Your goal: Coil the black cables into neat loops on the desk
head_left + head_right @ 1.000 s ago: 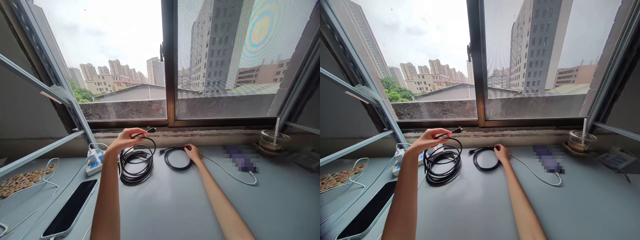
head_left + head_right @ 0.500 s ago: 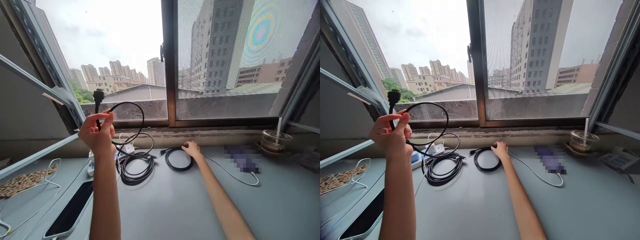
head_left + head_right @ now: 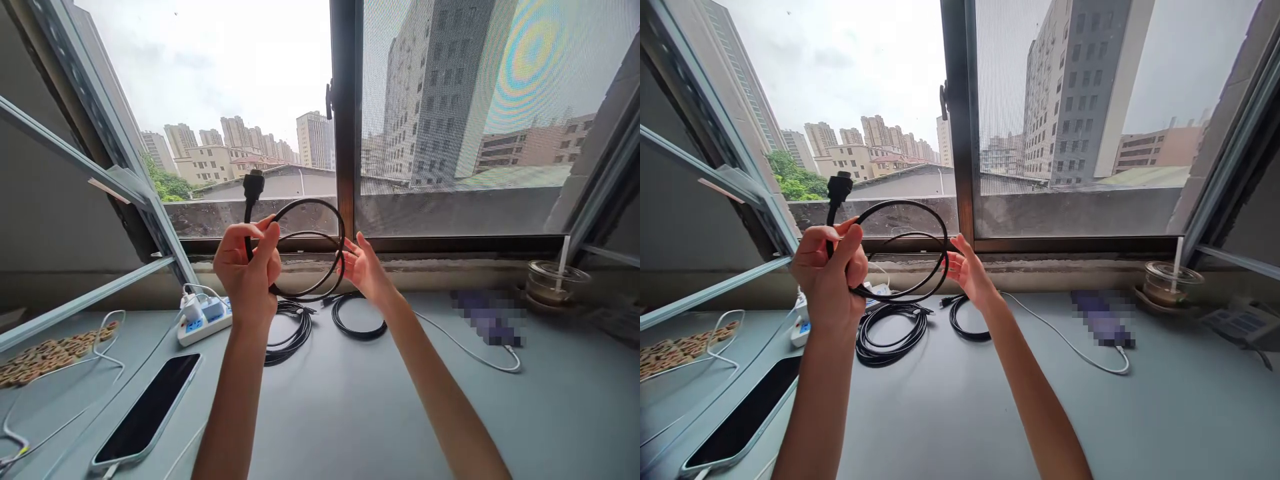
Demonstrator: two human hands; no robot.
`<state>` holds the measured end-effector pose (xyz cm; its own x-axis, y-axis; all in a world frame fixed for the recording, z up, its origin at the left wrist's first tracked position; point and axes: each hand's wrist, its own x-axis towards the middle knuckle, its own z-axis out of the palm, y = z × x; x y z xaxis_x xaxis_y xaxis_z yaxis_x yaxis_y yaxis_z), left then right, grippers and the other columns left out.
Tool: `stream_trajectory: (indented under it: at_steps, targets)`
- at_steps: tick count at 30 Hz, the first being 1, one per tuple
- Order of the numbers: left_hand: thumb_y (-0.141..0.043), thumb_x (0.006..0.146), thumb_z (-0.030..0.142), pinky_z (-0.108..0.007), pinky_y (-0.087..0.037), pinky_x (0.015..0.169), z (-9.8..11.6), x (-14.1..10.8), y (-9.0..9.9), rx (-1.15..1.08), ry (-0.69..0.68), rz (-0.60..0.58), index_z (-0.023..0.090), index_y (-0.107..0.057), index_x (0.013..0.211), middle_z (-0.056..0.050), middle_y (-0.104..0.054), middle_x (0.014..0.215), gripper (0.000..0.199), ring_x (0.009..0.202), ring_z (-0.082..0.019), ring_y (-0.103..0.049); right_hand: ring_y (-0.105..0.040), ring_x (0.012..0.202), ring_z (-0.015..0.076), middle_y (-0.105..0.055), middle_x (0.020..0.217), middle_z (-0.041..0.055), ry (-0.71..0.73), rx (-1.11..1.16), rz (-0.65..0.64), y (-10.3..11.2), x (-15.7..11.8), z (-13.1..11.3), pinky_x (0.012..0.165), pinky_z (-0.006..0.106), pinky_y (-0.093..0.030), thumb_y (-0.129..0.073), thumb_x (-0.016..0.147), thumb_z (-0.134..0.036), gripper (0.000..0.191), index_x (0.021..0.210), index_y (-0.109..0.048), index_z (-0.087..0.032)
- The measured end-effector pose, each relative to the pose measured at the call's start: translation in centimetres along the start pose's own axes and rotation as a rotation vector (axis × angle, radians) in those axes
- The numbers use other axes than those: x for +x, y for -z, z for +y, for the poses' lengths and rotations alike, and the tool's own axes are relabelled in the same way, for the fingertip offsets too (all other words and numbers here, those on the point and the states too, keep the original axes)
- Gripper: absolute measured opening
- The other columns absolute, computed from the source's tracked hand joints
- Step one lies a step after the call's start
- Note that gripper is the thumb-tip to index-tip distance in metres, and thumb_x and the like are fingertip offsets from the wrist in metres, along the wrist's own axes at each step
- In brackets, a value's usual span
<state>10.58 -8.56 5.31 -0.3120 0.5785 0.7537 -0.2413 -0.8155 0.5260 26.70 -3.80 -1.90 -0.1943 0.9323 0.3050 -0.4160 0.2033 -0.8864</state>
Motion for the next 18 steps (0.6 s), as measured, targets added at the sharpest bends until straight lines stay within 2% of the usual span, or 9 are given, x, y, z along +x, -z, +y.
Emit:
stream_trajectory:
  at_steps: [3,5,9,11,14,16,18]
  targets:
    - [-0.083,0.061,0.030,-0.018,-0.012,0.026,-0.6,-0.1,0.1,0.050,0.113,-0.115,0.017,-0.054,0.066,0.002,-0.067,0.079,0.032,0.028,0.003,-0.033,-0.057,0.075,0.0111,-0.061,0.088,0.0018,0.028,0.151,-0.026,0.6,-0.7,-1.7,0.056,0.020,-0.043,-0.049,0.073,-0.075,0.065,0.111,-0.066,-0.025]
    - [-0.082,0.063,0.031,-0.016,-0.014,0.025,-1.3,-0.3,0.0,0.093,0.176,-0.189,0.017,-0.055,0.068,0.003,-0.065,0.075,0.031,0.028,0.002,-0.034,-0.057,0.074,0.0100,-0.061,0.085,0.0010,0.091,0.065,-0.020,0.4,-1.6,-2.8,0.054,0.019,-0.039,-0.056,0.071,-0.071,0.058,0.103,-0.070,-0.025]
    - [-0.078,0.069,0.032,-0.014,-0.026,0.027,-1.9,-0.7,-0.6,0.169,0.211,-0.317,0.018,-0.056,0.079,0.006,-0.058,0.067,0.028,0.031,-0.001,-0.043,-0.047,0.054,0.0038,-0.057,0.071,-0.0037,0.305,-0.115,0.148,-0.8,-2.8,-3.9,0.049,0.019,-0.034,-0.071,0.071,-0.052,0.035,0.093,-0.072,-0.024]
    - [-0.075,0.072,0.035,-0.016,-0.038,0.033,-1.5,-0.8,-0.6,0.205,0.201,-0.384,0.020,-0.056,0.090,0.005,-0.060,0.071,0.030,0.037,-0.004,-0.052,-0.038,0.047,0.0015,-0.055,0.069,-0.0037,0.336,-0.113,0.179,-1.0,-3.2,-4.2,0.043,0.019,-0.027,-0.068,0.074,-0.054,0.035,0.086,-0.072,-0.021]
    - [-0.073,0.074,0.040,-0.023,-0.054,0.053,-0.1,-0.3,0.2,0.295,0.229,-0.492,0.021,-0.054,0.109,0.000,-0.066,0.078,0.045,0.054,-0.011,-0.065,-0.032,0.045,0.0006,-0.055,0.070,-0.0029,0.364,-0.099,0.202,-0.3,-3.4,-4.7,0.038,0.019,-0.019,-0.068,0.072,-0.055,0.036,0.082,-0.072,-0.021]
    - [-0.072,0.074,0.043,-0.028,-0.057,0.064,1.0,0.3,1.1,0.368,0.275,-0.536,0.021,-0.053,0.116,-0.003,-0.070,0.081,0.052,0.068,-0.017,-0.069,-0.030,0.045,0.0006,-0.055,0.069,-0.0031,0.411,-0.082,0.271,0.6,-3.4,-5.0,0.037,0.018,-0.017,-0.071,0.070,-0.055,0.035,0.081,-0.072,-0.022]
    - [-0.071,0.074,0.047,-0.029,-0.056,0.067,1.6,0.9,2.0,0.422,0.295,-0.524,0.021,-0.054,0.117,-0.005,-0.072,0.084,0.053,0.075,-0.019,-0.069,-0.027,0.044,0.0001,-0.054,0.067,-0.0039,0.467,-0.043,0.369,1.7,-3.4,-5.4,0.037,0.018,-0.015,-0.073,0.067,-0.055,0.036,0.082,-0.073,-0.022]
